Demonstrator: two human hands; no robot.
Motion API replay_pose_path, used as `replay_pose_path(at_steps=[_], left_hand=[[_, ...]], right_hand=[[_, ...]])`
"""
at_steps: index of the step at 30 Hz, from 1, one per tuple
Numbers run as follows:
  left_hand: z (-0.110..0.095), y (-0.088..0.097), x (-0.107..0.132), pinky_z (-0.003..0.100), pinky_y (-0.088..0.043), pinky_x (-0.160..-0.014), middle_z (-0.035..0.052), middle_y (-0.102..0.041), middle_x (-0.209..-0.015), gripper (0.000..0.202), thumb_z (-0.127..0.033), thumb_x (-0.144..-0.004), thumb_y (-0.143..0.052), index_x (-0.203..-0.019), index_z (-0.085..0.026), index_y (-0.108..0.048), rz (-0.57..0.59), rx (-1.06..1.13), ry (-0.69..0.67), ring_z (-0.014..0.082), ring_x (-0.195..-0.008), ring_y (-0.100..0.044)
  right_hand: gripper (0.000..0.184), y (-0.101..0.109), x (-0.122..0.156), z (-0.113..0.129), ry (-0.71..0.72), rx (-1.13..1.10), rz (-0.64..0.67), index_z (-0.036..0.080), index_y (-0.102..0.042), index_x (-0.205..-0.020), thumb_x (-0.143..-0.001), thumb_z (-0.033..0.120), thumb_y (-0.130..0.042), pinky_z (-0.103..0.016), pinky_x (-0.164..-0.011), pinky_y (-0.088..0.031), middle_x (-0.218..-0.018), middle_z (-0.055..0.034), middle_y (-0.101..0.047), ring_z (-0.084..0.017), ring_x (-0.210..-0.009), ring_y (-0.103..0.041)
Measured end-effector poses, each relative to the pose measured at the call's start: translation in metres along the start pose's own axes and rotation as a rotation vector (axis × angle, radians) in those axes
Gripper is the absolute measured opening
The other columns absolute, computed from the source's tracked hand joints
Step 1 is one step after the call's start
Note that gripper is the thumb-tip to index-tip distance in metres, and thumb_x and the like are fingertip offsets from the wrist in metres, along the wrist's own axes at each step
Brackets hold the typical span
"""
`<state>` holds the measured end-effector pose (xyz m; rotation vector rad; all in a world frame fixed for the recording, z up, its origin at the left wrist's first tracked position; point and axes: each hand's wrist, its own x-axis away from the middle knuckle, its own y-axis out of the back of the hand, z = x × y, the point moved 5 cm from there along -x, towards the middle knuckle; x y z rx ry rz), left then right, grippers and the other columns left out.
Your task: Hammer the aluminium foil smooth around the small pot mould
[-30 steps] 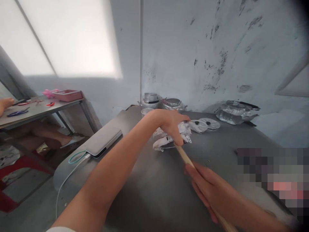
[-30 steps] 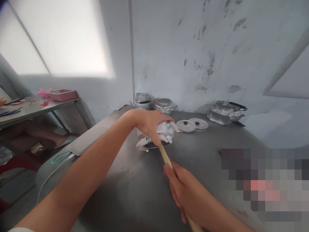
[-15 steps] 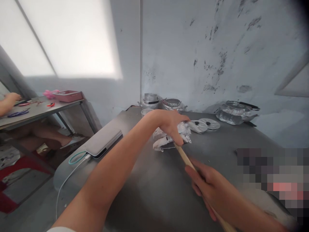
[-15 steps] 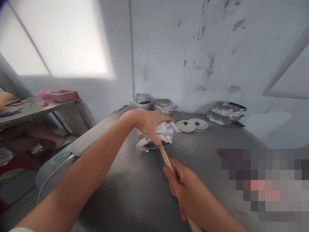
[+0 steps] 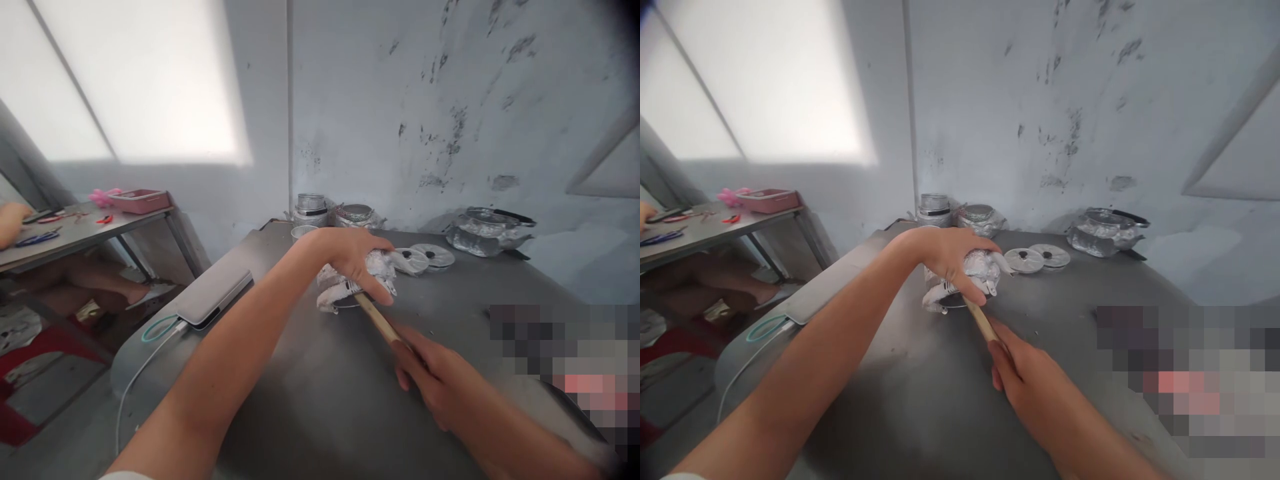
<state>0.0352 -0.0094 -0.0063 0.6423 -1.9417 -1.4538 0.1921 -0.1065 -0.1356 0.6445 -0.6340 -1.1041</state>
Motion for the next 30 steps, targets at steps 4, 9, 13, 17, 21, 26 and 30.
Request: replay_pose_path(at_steps=[4,9,13,17,21,26,30], left_hand=[[-0.002,0.000,0.000,0.051,-0.043,-0.102,0.0055,-0.031,-0.158,0.114,-0.084,-0.059,-0.065,-0.154,-0.035,-0.026,-0.011,-0.005,-0.012,0.0406,-0.136,-0.037],[-0.004,0.001,0.001,0.049,-0.041,-0.104,0.0056,-0.034,-0.157,0.106,-0.078,-0.064,-0.065,-0.154,-0.032,-0.029,-0.021,-0.009,-0.032,0.0395,-0.135,-0.039],[-0.004,0.001,0.002,0.050,-0.044,-0.100,0.0065,-0.031,-0.158,0.109,-0.082,-0.062,-0.062,-0.154,-0.034,-0.027,0.004,-0.013,0.007,0.0407,-0.133,-0.039],[-0.004,0.002,0.004,0.048,-0.043,-0.101,0.0057,-0.031,-0.158,0.111,-0.083,-0.060,-0.063,-0.154,-0.035,-0.026,0.009,-0.005,0.027,0.0400,-0.134,-0.039],[-0.006,0.003,0.004,0.046,-0.041,-0.104,0.0051,-0.027,-0.160,0.108,-0.080,-0.064,-0.062,-0.154,-0.034,-0.025,0.032,0.005,-0.003,0.0387,-0.136,-0.037],[-0.004,0.004,0.006,0.047,-0.042,-0.104,0.0055,-0.023,-0.161,0.112,-0.083,-0.062,-0.062,-0.155,-0.034,-0.023,0.043,0.014,0.035,0.0405,-0.136,-0.036],[-0.003,0.003,0.006,0.050,-0.037,-0.108,0.0035,-0.025,-0.161,0.109,-0.079,-0.063,-0.063,-0.155,-0.037,-0.022,0.039,0.002,0.058,0.0418,-0.140,-0.031]], right_hand=[[0.030,0.006,-0.001,0.002,0.075,0.028,-0.070,0.025,-0.054,-0.115,-0.101,0.041,-0.032,-0.028,-0.054,-0.040,-0.065,0.0023,-0.056,-0.016,-0.056,-0.053],[0.048,0.016,0.008,0.006,0.051,0.026,-0.178,0.032,-0.037,-0.147,-0.099,0.037,-0.037,-0.031,-0.062,-0.045,-0.082,-0.0013,-0.068,-0.021,-0.068,-0.063],[0.049,0.013,0.010,0.013,0.116,0.077,-0.097,0.033,-0.043,-0.146,-0.097,0.034,-0.042,-0.033,-0.069,-0.048,-0.080,-0.0018,-0.071,-0.024,-0.070,-0.067],[0.049,0.010,0.012,0.018,0.187,0.087,-0.095,0.034,-0.043,-0.147,-0.099,0.035,-0.041,-0.033,-0.068,-0.049,-0.081,-0.0003,-0.072,-0.023,-0.071,-0.069],[0.052,0.013,0.016,0.017,0.220,0.097,-0.220,0.032,-0.036,-0.152,-0.100,0.037,-0.036,-0.031,-0.059,-0.048,-0.072,0.0021,-0.070,-0.021,-0.060,-0.066],[0.054,0.010,0.019,0.020,0.278,0.107,-0.198,0.033,-0.035,-0.153,-0.099,0.031,-0.038,-0.033,-0.069,-0.053,-0.085,-0.0011,-0.075,-0.022,-0.073,-0.072],[0.051,0.010,0.020,0.024,0.291,0.061,-0.167,0.032,-0.040,-0.150,-0.100,0.029,-0.038,-0.033,-0.072,-0.054,-0.091,-0.0021,-0.075,-0.022,-0.077,-0.072]])
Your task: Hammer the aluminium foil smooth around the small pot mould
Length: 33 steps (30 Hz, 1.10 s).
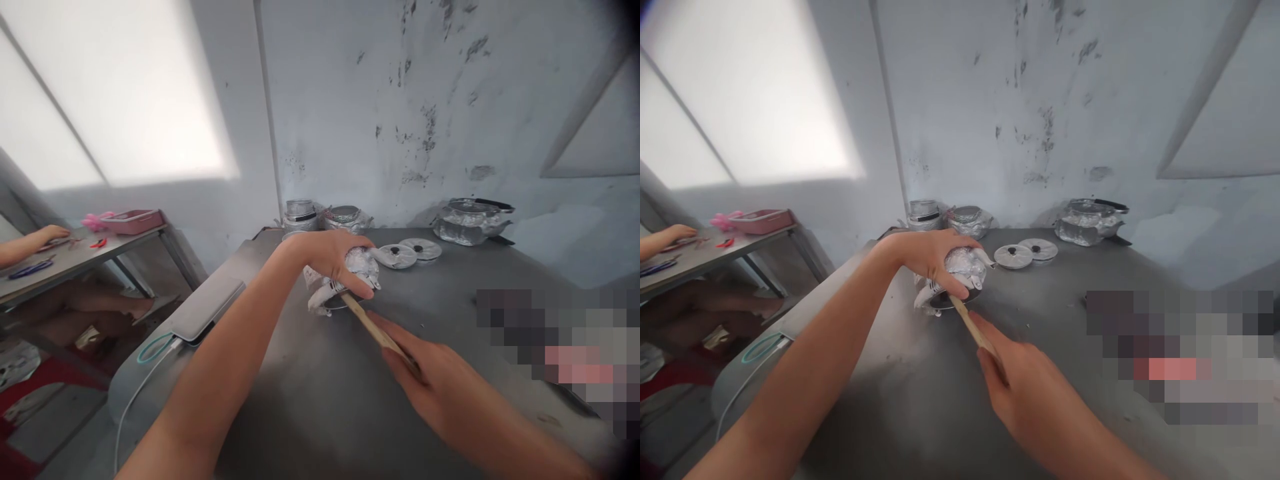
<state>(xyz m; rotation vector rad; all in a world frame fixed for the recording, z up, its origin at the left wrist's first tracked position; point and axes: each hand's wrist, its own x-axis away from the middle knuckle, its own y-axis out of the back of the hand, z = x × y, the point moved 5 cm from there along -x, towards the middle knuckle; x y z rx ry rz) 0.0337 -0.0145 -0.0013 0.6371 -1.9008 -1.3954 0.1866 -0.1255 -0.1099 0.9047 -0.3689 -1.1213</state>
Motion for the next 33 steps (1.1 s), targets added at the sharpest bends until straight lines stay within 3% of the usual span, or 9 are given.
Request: replay_pose_path(at_steps=[5,12,19,24,29,33], left_hand=[[-0.001,-0.001,0.000,0.053,-0.034,-0.109,0.0033,-0.027,-0.161,0.105,-0.074,-0.067,-0.062,-0.156,-0.037,-0.019,0.007,-0.023,-0.016,0.0434,-0.142,-0.027],[-0.002,-0.001,0.000,0.050,-0.037,-0.109,0.0022,-0.024,-0.162,0.105,-0.076,-0.066,-0.062,-0.155,-0.037,-0.021,0.001,-0.021,-0.004,0.0418,-0.141,-0.029],[-0.005,-0.001,0.000,0.048,-0.042,-0.102,0.0057,-0.027,-0.159,0.112,-0.086,-0.063,-0.060,-0.155,-0.034,-0.023,0.003,-0.030,-0.048,0.0395,-0.136,-0.037],[-0.005,-0.002,-0.001,0.050,-0.044,-0.099,0.0055,-0.026,-0.159,0.110,-0.086,-0.061,-0.061,-0.154,-0.039,-0.024,-0.003,-0.028,-0.030,0.0396,-0.135,-0.038],[-0.005,-0.003,-0.002,0.050,-0.045,-0.097,0.0070,-0.030,-0.156,0.109,-0.086,-0.062,-0.061,-0.154,-0.039,-0.024,-0.012,-0.045,-0.040,0.0395,-0.133,-0.040],[-0.005,-0.003,-0.003,0.051,-0.045,-0.097,0.0071,-0.029,-0.157,0.108,-0.087,-0.063,-0.059,-0.154,-0.040,-0.024,-0.007,-0.049,-0.055,0.0395,-0.133,-0.039]], right_hand=[[0.055,0.006,0.002,0.000,-0.037,0.049,-0.119,0.027,-0.036,-0.153,-0.099,0.031,-0.037,-0.031,-0.051,-0.049,-0.064,0.0016,-0.068,-0.021,-0.047,-0.062],[0.052,0.004,0.003,0.005,0.039,0.058,-0.073,0.032,-0.047,-0.146,-0.095,0.024,-0.041,-0.030,-0.065,-0.054,-0.089,-0.0025,-0.077,-0.024,-0.074,-0.074],[0.051,0.005,0.003,-0.004,-0.060,0.094,-0.129,0.028,-0.036,-0.150,-0.099,0.031,-0.034,-0.033,-0.063,-0.052,-0.074,-0.0015,-0.072,-0.025,-0.068,-0.072],[0.044,-0.005,0.004,-0.007,-0.097,0.119,-0.036,0.022,-0.050,-0.138,-0.097,0.031,-0.036,-0.031,-0.058,-0.049,-0.064,-0.0012,-0.068,-0.025,-0.058,-0.070],[0.045,0.000,0.003,-0.005,-0.097,0.057,-0.072,0.026,-0.047,-0.140,-0.097,0.035,-0.035,-0.031,-0.059,-0.048,-0.073,-0.0011,-0.071,-0.023,-0.061,-0.069],[0.047,-0.002,0.002,-0.009,-0.114,0.046,-0.123,0.026,-0.039,-0.144,-0.099,0.038,-0.031,-0.031,-0.057,-0.047,-0.069,0.0006,-0.069,-0.022,-0.056,-0.066]])
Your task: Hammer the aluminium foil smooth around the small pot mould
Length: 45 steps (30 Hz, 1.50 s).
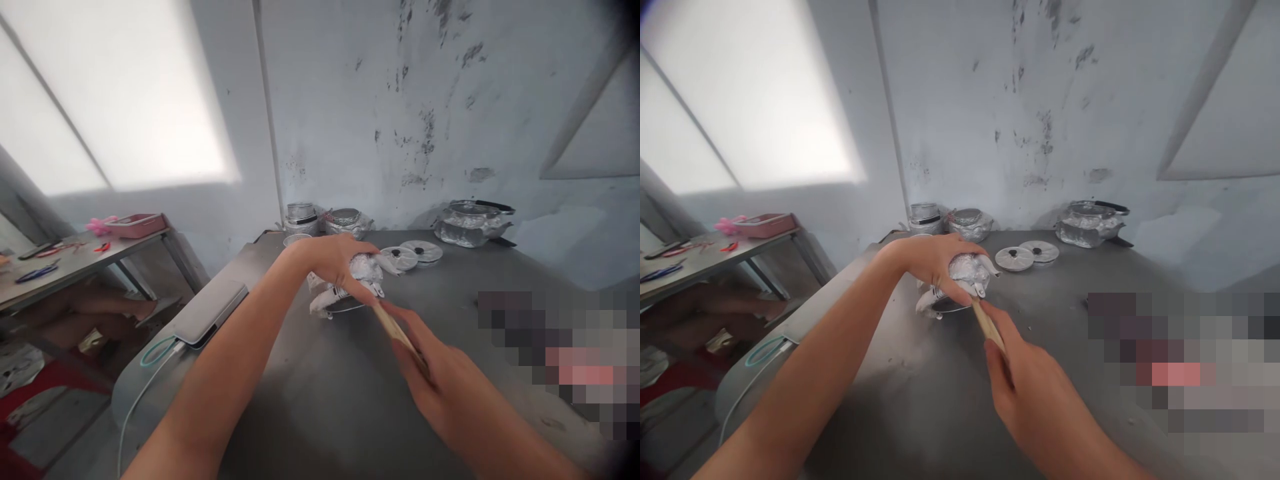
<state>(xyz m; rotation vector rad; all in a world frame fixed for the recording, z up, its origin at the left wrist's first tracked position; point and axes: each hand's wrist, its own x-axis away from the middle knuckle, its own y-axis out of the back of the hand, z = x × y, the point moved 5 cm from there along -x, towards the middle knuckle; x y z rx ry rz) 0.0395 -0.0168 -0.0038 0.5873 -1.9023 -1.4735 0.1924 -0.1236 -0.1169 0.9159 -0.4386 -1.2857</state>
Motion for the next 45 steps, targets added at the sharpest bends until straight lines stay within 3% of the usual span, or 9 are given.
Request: replay_pose_path(at_steps=[4,7,12,16,19,26,32,40,45], left_hand=[[-0.002,0.001,0.000,0.050,-0.045,-0.098,0.0080,-0.032,-0.154,0.106,-0.083,-0.063,-0.062,-0.153,-0.038,-0.027,-0.016,-0.004,0.000,0.0386,-0.130,-0.042],[-0.003,0.001,0.001,0.049,-0.046,-0.096,0.0076,-0.035,-0.152,0.106,-0.082,-0.062,-0.063,-0.152,-0.038,-0.028,-0.022,0.005,0.014,0.0393,-0.128,-0.044],[-0.003,0.001,0.002,0.050,-0.046,-0.096,0.0075,-0.033,-0.154,0.106,-0.084,-0.063,-0.060,-0.153,-0.039,-0.026,-0.010,0.006,0.022,0.0408,-0.131,-0.042],[-0.003,0.001,0.002,0.050,-0.045,-0.098,0.0073,-0.030,-0.156,0.106,-0.083,-0.063,-0.061,-0.153,-0.038,-0.027,-0.015,0.006,0.026,0.0401,-0.133,-0.040],[-0.003,0.001,0.002,0.049,-0.044,-0.099,0.0077,-0.030,-0.156,0.107,-0.082,-0.063,-0.062,-0.153,-0.037,-0.026,-0.018,0.010,0.027,0.0391,-0.133,-0.039],[-0.002,0.000,0.001,0.048,-0.045,-0.097,0.0076,-0.031,-0.156,0.109,-0.085,-0.062,-0.061,-0.153,-0.039,-0.025,-0.012,0.003,0.035,0.0386,-0.131,-0.042],[-0.002,0.001,0.001,0.050,-0.044,-0.098,0.0082,-0.030,-0.157,0.108,-0.084,-0.063,-0.061,-0.154,-0.037,-0.025,-0.009,0.015,0.023,0.0405,-0.133,-0.040],[-0.001,0.001,0.001,0.051,-0.045,-0.098,0.0081,-0.033,-0.154,0.106,-0.083,-0.064,-0.061,-0.153,-0.037,-0.028,-0.024,0.016,0.012,0.0412,-0.131,-0.042],[-0.002,0.000,0.002,0.052,-0.043,-0.099,0.0084,-0.028,-0.158,0.106,-0.084,-0.064,-0.060,-0.153,-0.037,-0.027,-0.018,0.012,0.006,0.0415,-0.133,-0.039]], right_hand=[[0.041,-0.007,0.002,0.001,0.022,0.039,0.065,0.022,-0.050,-0.134,-0.097,0.031,-0.035,-0.033,-0.062,-0.049,-0.072,-0.0038,-0.070,-0.025,-0.063,-0.070],[0.039,-0.003,0.004,0.007,0.013,0.017,0.078,0.024,-0.054,-0.130,-0.096,0.028,-0.036,-0.034,-0.061,-0.050,-0.067,-0.0021,-0.069,-0.025,-0.059,-0.069],[0.044,0.001,0.005,0.009,0.026,0.017,-0.007,0.025,-0.044,-0.140,-0.097,0.030,-0.033,-0.036,-0.061,-0.050,-0.068,-0.0012,-0.068,-0.026,-0.059,-0.069],[0.042,-0.017,0.005,-0.002,0.010,0.108,0.097,0.021,-0.042,-0.139,-0.100,0.031,-0.029,-0.035,-0.064,-0.047,-0.076,-0.0051,-0.071,-0.026,-0.067,-0.071],[0.041,-0.023,0.005,-0.007,-0.007,0.122,0.156,0.023,-0.039,-0.139,-0.101,0.031,-0.027,-0.034,-0.064,-0.045,-0.076,-0.0030,-0.070,-0.024,-0.066,-0.070],[0.043,-0.009,0.005,0.002,0.004,0.111,0.049,0.027,-0.033,-0.142,-0.101,0.036,-0.026,-0.032,-0.054,-0.039,-0.067,0.0016,-0.063,-0.023,-0.055,-0.061],[0.039,-0.021,0.006,-0.004,0.003,0.093,0.148,0.023,-0.041,-0.135,-0.101,0.033,-0.025,-0.035,-0.062,-0.043,-0.072,-0.0028,-0.067,-0.024,-0.061,-0.067],[0.038,-0.012,0.004,0.001,0.005,0.051,0.057,0.026,-0.038,-0.135,-0.101,0.040,-0.026,-0.035,-0.059,-0.042,-0.073,-0.0008,-0.066,-0.024,-0.060,-0.064],[0.036,-0.019,0.005,-0.001,0.011,0.074,0.135,0.022,-0.044,-0.131,-0.101,0.033,-0.027,-0.036,-0.064,-0.045,-0.076,-0.0045,-0.069,-0.026,-0.068,-0.070]])
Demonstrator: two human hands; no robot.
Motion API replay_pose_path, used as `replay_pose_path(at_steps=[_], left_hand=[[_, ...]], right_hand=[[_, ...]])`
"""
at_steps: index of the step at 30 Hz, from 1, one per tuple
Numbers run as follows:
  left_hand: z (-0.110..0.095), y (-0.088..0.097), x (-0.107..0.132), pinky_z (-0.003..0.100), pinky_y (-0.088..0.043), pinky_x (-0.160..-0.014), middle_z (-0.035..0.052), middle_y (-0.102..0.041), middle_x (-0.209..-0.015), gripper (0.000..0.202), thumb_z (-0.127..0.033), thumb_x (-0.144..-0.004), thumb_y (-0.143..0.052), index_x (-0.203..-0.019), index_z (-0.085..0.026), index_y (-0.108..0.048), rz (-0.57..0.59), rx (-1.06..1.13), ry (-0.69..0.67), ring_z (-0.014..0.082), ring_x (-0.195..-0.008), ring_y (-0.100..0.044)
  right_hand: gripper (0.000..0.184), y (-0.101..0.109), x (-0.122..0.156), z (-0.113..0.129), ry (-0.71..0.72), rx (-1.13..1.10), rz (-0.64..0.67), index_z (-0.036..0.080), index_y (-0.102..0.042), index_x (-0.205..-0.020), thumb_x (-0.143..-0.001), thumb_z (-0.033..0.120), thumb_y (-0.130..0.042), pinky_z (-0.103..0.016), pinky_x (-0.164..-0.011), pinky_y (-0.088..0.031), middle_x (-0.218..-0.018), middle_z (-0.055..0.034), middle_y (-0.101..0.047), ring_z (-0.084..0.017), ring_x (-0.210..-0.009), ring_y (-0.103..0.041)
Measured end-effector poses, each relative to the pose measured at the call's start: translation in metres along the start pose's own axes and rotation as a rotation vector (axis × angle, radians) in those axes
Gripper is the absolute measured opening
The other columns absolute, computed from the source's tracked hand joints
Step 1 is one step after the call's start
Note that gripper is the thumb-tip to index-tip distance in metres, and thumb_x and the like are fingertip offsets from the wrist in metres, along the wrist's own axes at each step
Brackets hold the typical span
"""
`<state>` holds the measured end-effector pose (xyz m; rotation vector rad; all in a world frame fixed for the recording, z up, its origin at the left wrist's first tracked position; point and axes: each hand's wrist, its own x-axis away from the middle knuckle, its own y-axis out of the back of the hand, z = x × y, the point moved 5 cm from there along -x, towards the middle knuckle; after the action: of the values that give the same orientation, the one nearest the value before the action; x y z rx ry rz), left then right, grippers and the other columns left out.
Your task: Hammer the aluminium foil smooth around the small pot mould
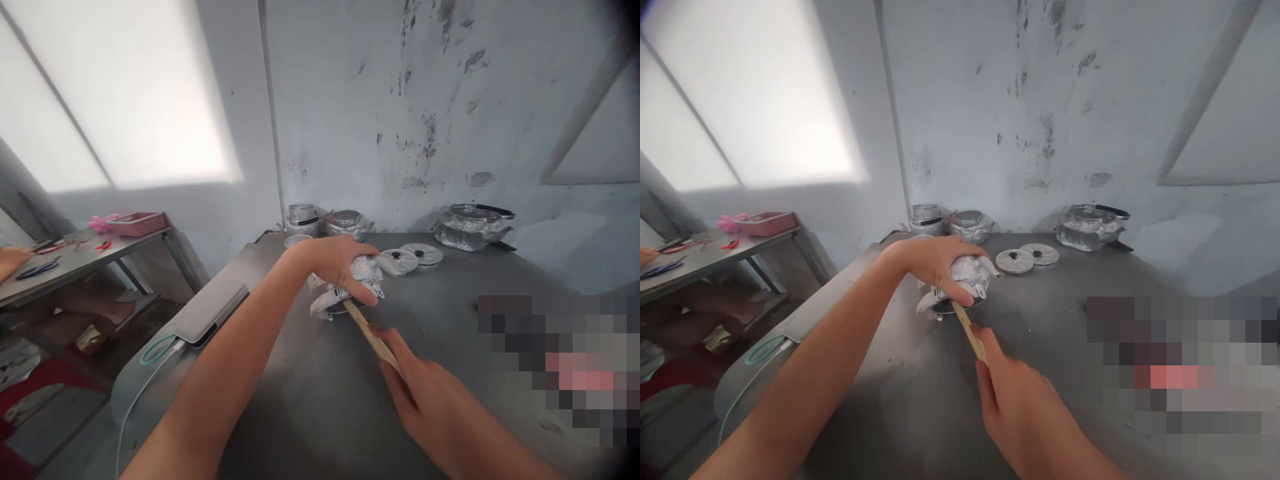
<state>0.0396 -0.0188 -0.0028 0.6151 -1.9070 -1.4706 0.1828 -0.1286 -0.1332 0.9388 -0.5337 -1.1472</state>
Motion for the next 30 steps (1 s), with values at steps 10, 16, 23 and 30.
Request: replay_pose_path(at_steps=[10,16,23,30], left_hand=[[0.000,0.000,-0.001,0.052,-0.043,-0.099,0.0083,-0.029,-0.157,0.106,-0.084,-0.063,-0.060,-0.153,-0.037,-0.027,-0.008,-0.002,0.011,0.0402,-0.133,-0.040],[-0.002,0.001,0.000,0.049,-0.044,-0.098,0.0084,-0.031,-0.156,0.106,-0.082,-0.064,-0.061,-0.153,-0.037,-0.027,0.000,0.005,0.015,0.0378,-0.131,-0.041],[-0.001,0.000,-0.001,0.048,-0.044,-0.098,0.0089,-0.033,-0.154,0.108,-0.085,-0.063,-0.060,-0.153,-0.035,-0.027,-0.008,0.003,0.008,0.0373,-0.131,-0.041],[-0.001,0.000,-0.001,0.049,-0.045,-0.096,0.0089,-0.029,-0.157,0.106,-0.085,-0.064,-0.059,-0.153,-0.038,-0.026,0.006,0.003,0.026,0.0381,-0.131,-0.042]], right_hand=[[0.029,0.007,0.001,0.005,0.003,-0.007,-0.083,0.024,-0.042,-0.122,-0.101,0.036,-0.027,-0.033,-0.056,-0.039,-0.072,-0.0026,-0.067,-0.024,-0.059,-0.066],[0.029,-0.001,-0.001,0.002,-0.019,0.028,0.037,0.025,-0.041,-0.124,-0.101,0.030,-0.025,-0.032,-0.060,-0.039,-0.078,-0.0033,-0.069,-0.025,-0.066,-0.068],[0.023,0.009,0.001,0.004,-0.040,0.007,-0.071,0.025,-0.039,-0.116,-0.102,0.036,-0.025,-0.030,-0.055,-0.035,-0.071,-0.0007,-0.065,-0.023,-0.060,-0.065],[0.023,0.001,0.002,0.002,-0.026,0.047,0.015,0.026,-0.038,-0.119,-0.101,0.031,-0.025,-0.031,-0.057,-0.035,-0.073,-0.0003,-0.066,-0.024,-0.062,-0.065]])
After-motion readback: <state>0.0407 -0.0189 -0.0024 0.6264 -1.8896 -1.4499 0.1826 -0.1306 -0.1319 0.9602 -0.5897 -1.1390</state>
